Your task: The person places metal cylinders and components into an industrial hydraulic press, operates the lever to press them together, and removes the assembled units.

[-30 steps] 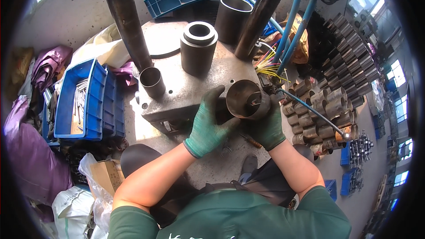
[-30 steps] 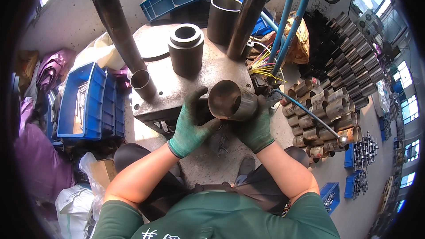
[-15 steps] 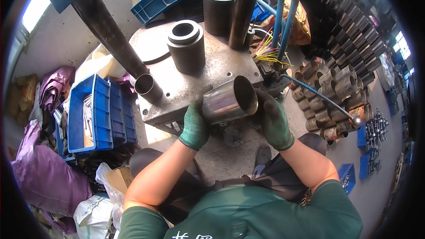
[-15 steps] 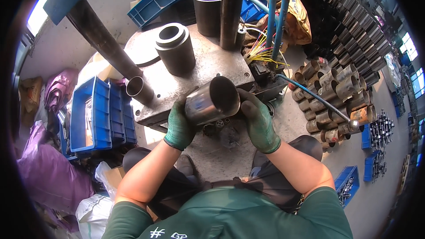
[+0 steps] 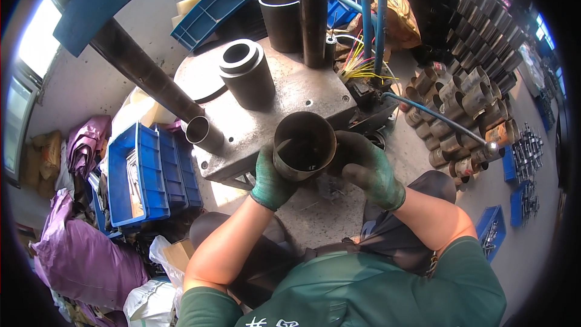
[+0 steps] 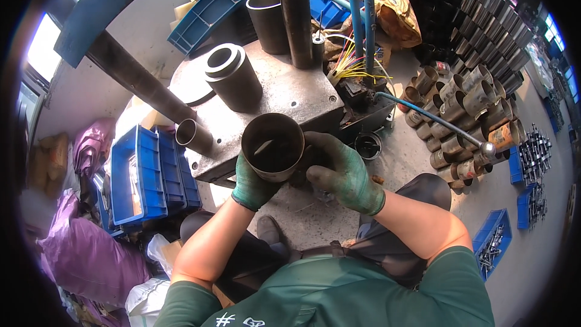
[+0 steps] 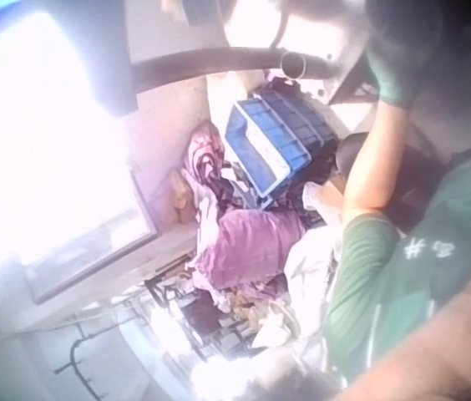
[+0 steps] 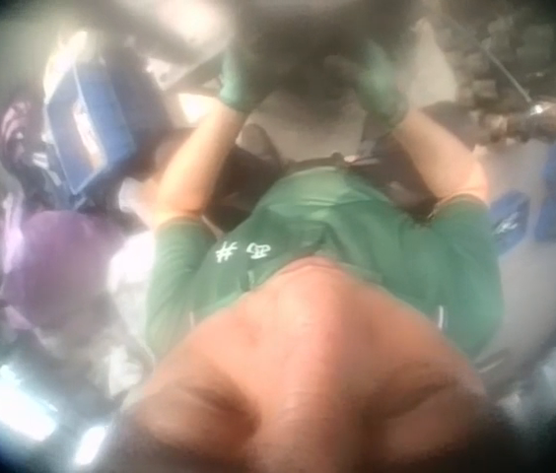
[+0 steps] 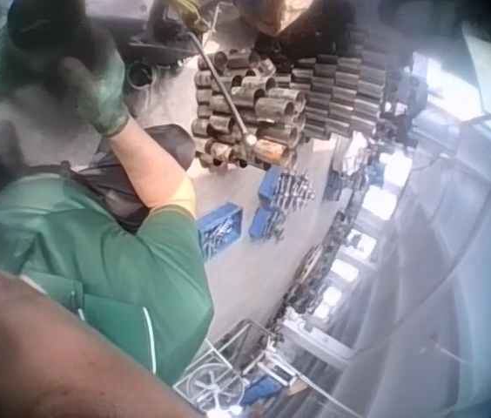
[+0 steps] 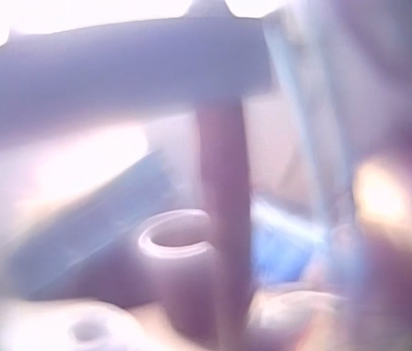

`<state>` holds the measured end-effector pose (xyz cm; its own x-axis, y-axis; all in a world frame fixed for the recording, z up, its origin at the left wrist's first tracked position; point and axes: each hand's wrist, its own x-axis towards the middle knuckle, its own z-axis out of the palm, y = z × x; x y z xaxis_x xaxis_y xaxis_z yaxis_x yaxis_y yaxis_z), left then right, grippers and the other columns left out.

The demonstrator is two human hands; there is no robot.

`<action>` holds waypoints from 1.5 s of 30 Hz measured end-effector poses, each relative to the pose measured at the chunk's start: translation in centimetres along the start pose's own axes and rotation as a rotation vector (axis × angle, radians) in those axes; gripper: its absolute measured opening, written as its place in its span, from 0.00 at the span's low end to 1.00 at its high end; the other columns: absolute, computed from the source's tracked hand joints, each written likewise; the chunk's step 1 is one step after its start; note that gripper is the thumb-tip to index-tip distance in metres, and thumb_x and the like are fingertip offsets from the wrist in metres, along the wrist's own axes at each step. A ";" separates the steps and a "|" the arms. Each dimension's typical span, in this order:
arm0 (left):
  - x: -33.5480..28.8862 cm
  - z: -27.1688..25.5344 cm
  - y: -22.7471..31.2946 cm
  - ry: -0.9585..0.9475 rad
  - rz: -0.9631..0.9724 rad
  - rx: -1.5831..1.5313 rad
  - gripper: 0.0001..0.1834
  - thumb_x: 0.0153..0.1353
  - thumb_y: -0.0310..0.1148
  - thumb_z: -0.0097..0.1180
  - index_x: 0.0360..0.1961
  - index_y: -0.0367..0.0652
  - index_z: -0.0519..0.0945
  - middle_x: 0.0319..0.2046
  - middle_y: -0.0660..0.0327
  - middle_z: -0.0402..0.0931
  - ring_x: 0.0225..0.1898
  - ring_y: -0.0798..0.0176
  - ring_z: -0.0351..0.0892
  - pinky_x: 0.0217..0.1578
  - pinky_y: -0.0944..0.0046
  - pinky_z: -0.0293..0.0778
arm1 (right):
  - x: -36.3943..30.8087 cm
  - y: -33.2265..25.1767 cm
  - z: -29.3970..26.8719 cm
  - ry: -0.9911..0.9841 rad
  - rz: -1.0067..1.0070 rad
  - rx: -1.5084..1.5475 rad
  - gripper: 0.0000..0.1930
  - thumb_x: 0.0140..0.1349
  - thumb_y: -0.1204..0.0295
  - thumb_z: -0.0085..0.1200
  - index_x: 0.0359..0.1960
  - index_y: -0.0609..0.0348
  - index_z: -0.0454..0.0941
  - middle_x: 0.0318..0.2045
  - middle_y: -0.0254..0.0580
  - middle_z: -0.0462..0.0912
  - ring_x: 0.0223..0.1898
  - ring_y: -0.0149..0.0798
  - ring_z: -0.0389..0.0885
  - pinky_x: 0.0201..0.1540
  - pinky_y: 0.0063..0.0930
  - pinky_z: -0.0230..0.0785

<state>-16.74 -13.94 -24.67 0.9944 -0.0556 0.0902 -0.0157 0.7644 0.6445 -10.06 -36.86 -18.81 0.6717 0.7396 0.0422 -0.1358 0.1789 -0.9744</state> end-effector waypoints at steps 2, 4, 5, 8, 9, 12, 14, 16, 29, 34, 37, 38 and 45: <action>0.1 0.5 0.2 0.077 -0.069 -0.138 0.24 0.80 0.41 0.47 0.69 0.41 0.71 0.64 0.50 0.77 0.61 0.51 0.81 0.60 0.49 0.84 | -0.2 -0.3 0.1 0.024 0.023 0.039 0.39 0.70 0.55 0.65 0.74 0.64 0.65 0.61 0.45 0.80 0.56 0.38 0.83 0.60 0.37 0.76; 0.4 1.0 0.3 0.208 -0.128 -0.224 0.22 0.79 0.38 0.48 0.68 0.40 0.73 0.62 0.50 0.78 0.61 0.51 0.82 0.59 0.49 0.85 | -0.1 -0.4 0.4 0.045 -0.051 0.078 0.32 0.72 0.62 0.62 0.72 0.63 0.68 0.57 0.42 0.81 0.55 0.34 0.81 0.59 0.33 0.75; 0.6 1.1 0.2 0.314 -0.163 -0.262 0.22 0.78 0.37 0.49 0.68 0.39 0.73 0.61 0.50 0.79 0.61 0.51 0.82 0.59 0.49 0.85 | 0.0 -0.7 0.4 0.056 -0.131 0.103 0.27 0.73 0.69 0.60 0.70 0.62 0.69 0.53 0.38 0.82 0.54 0.29 0.79 0.59 0.29 0.75; 0.8 -0.8 -1.1 0.364 -0.202 -0.184 0.33 0.75 0.55 0.45 0.70 0.41 0.73 0.63 0.49 0.78 0.63 0.44 0.79 0.62 0.41 0.80 | -0.6 -1.5 0.0 0.099 -0.021 0.111 0.24 0.76 0.68 0.58 0.69 0.62 0.71 0.55 0.40 0.83 0.58 0.31 0.78 0.64 0.31 0.73; 0.9 -1.2 -1.4 0.342 -0.259 -0.195 0.37 0.74 0.59 0.45 0.71 0.42 0.72 0.64 0.49 0.77 0.65 0.42 0.78 0.65 0.39 0.78 | -0.5 -1.3 -0.5 0.119 0.059 0.144 0.23 0.76 0.68 0.58 0.68 0.63 0.72 0.56 0.41 0.83 0.59 0.31 0.79 0.65 0.31 0.73; 0.2 -0.7 -1.4 0.265 -0.300 -0.176 0.44 0.72 0.68 0.43 0.75 0.43 0.70 0.68 0.49 0.74 0.68 0.41 0.75 0.70 0.38 0.71 | 0.5 1.1 -1.7 0.098 0.039 0.058 0.22 0.74 0.71 0.58 0.67 0.63 0.74 0.57 0.41 0.84 0.60 0.32 0.79 0.66 0.31 0.72; 0.2 0.9 -0.8 0.153 -0.320 -0.124 0.49 0.70 0.71 0.44 0.76 0.40 0.67 0.71 0.47 0.71 0.71 0.42 0.71 0.74 0.40 0.66 | 1.0 3.0 -3.0 0.015 0.030 -0.028 0.25 0.72 0.72 0.58 0.70 0.63 0.73 0.61 0.41 0.82 0.63 0.34 0.77 0.69 0.33 0.70; 0.2 1.4 -0.6 0.149 -0.365 -0.033 0.48 0.70 0.68 0.50 0.75 0.36 0.67 0.71 0.46 0.71 0.71 0.45 0.71 0.72 0.45 0.68 | 0.8 3.3 -4.2 0.010 0.071 -0.122 0.28 0.68 0.73 0.59 0.70 0.65 0.73 0.62 0.42 0.82 0.64 0.34 0.78 0.68 0.34 0.71; -0.1 -1.8 -4.4 -0.139 -0.013 1.693 0.23 0.65 0.37 0.67 0.59 0.40 0.81 0.52 0.44 0.82 0.54 0.40 0.83 0.55 0.49 0.79 | -13.5 -7.7 -30.2 0.627 0.465 -0.787 0.05 0.63 0.69 0.60 0.36 0.56 0.81 0.25 0.34 0.82 0.18 0.31 0.75 0.20 0.30 0.67; 0.1 -1.2 -3.4 -0.094 0.083 1.696 0.20 0.63 0.33 0.68 0.56 0.40 0.83 0.51 0.46 0.83 0.53 0.40 0.83 0.55 0.50 0.79 | -19.5 -15.7 -35.6 1.111 0.293 -0.422 0.06 0.65 0.69 0.60 0.36 0.58 0.81 0.22 0.36 0.78 0.16 0.33 0.73 0.17 0.31 0.65; 0.8 -2.1 -1.2 0.033 0.350 1.683 0.17 0.64 0.28 0.65 0.54 0.38 0.83 0.50 0.48 0.82 0.51 0.41 0.83 0.56 0.50 0.78 | -20.3 -18.3 -39.9 1.232 0.119 -0.118 0.04 0.68 0.72 0.59 0.36 0.55 0.77 0.21 0.34 0.74 0.16 0.32 0.72 0.17 0.29 0.63; 1.1 -3.2 -0.3 0.091 0.423 1.693 0.16 0.64 0.26 0.64 0.54 0.38 0.83 0.48 0.49 0.82 0.49 0.45 0.83 0.53 0.52 0.79 | -19.8 -18.8 -41.2 1.307 0.098 -0.095 0.05 0.68 0.71 0.59 0.39 0.54 0.76 0.21 0.35 0.73 0.17 0.33 0.72 0.17 0.28 0.63; 2.4 -8.2 5.6 0.505 0.686 1.847 0.12 0.70 0.25 0.61 0.53 0.38 0.84 0.42 0.54 0.83 0.39 0.57 0.84 0.43 0.59 0.80 | -13.9 -18.7 -49.8 1.529 -0.102 -0.090 0.12 0.70 0.67 0.60 0.47 0.61 0.80 0.34 0.47 0.85 0.24 0.41 0.84 0.22 0.34 0.78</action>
<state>-13.54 -4.51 -27.07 0.7091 0.2970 0.6396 -0.0676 -0.8741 0.4809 19.46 -82.81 -12.14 0.7651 -0.6365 -0.0975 -0.0392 0.1052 -0.9937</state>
